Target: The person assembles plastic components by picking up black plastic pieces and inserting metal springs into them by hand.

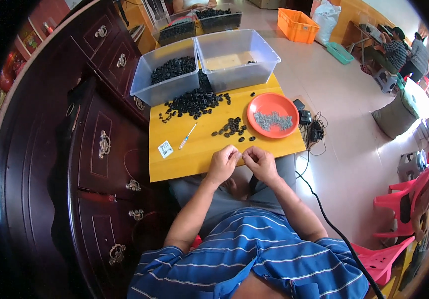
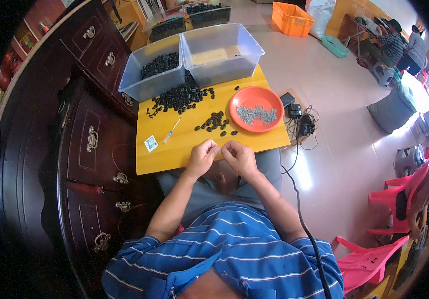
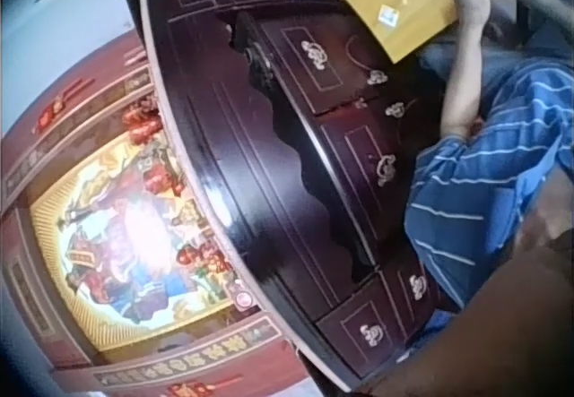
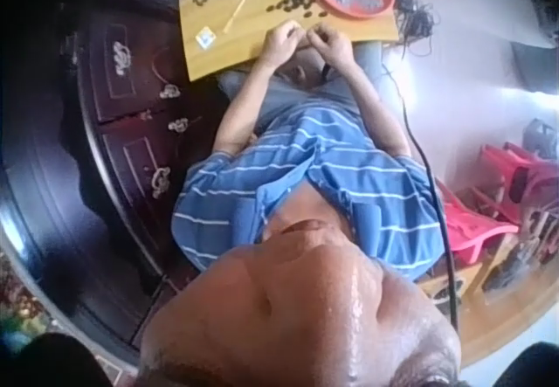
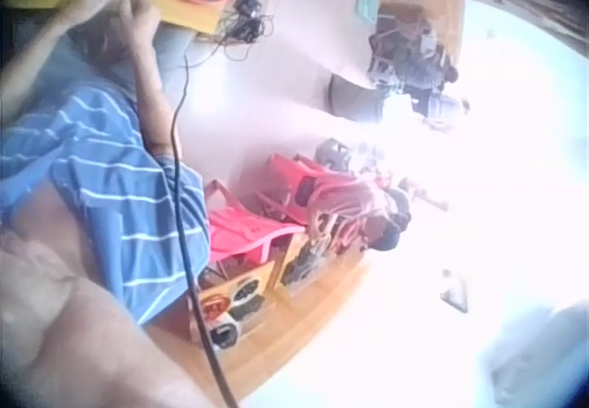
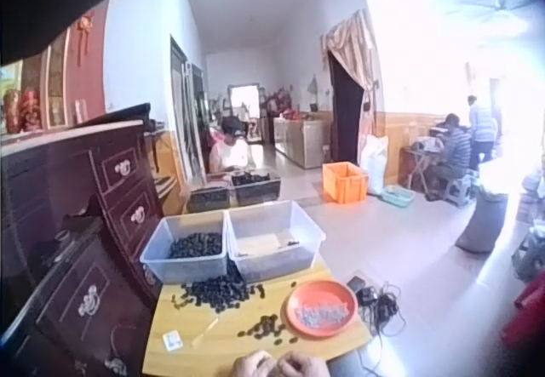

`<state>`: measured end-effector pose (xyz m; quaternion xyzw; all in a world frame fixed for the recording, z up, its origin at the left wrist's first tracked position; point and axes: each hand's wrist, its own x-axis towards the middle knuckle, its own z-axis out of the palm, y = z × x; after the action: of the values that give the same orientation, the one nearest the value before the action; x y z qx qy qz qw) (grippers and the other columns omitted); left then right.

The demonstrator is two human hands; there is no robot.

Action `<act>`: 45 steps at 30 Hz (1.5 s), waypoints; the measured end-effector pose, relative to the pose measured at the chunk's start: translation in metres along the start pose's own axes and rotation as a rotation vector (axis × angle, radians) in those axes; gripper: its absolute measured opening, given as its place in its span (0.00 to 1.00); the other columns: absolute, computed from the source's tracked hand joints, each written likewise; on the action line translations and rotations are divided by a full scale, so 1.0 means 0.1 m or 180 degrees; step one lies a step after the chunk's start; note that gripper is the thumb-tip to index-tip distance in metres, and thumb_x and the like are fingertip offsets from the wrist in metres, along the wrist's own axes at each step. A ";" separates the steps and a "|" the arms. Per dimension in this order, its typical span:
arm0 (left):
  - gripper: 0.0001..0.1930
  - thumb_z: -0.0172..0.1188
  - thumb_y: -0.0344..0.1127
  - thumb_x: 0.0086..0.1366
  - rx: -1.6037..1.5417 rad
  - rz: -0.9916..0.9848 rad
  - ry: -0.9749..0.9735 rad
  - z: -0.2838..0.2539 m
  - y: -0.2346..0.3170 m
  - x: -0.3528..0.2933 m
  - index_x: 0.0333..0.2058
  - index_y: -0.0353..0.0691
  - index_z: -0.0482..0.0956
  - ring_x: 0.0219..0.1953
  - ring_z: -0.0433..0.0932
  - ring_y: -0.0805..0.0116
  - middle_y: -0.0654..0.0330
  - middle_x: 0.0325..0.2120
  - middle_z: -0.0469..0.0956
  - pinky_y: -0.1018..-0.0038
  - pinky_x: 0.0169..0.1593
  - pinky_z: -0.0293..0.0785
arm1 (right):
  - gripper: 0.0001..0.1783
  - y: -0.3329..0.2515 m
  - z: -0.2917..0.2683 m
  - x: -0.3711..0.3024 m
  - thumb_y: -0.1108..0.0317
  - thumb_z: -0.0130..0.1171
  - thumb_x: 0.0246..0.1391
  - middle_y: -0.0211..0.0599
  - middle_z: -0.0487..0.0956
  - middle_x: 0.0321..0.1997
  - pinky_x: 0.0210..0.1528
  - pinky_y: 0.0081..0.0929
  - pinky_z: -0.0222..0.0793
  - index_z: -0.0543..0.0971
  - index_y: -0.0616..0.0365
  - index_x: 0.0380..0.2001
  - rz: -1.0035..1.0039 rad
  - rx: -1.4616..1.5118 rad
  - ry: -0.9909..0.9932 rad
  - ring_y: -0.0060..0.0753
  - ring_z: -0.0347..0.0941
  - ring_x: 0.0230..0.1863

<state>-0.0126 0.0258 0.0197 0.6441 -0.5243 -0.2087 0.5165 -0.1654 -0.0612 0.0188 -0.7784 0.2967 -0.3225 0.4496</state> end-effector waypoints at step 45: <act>0.03 0.54 0.27 0.69 -0.1163 -0.0467 0.0196 0.19 -0.12 0.04 0.35 0.34 0.76 0.25 0.71 0.82 0.67 0.24 0.76 0.81 0.29 0.69 | 0.05 0.37 -0.18 0.14 0.71 0.56 0.65 0.26 0.75 0.34 0.35 0.16 0.72 0.76 0.61 0.42 0.1105 0.1435 0.0330 0.16 0.72 0.30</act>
<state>-0.0212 0.0132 0.0033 0.5822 -0.4133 -0.3176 0.6239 -0.1768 -0.0963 -0.0037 -0.5788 0.3689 -0.3379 0.6439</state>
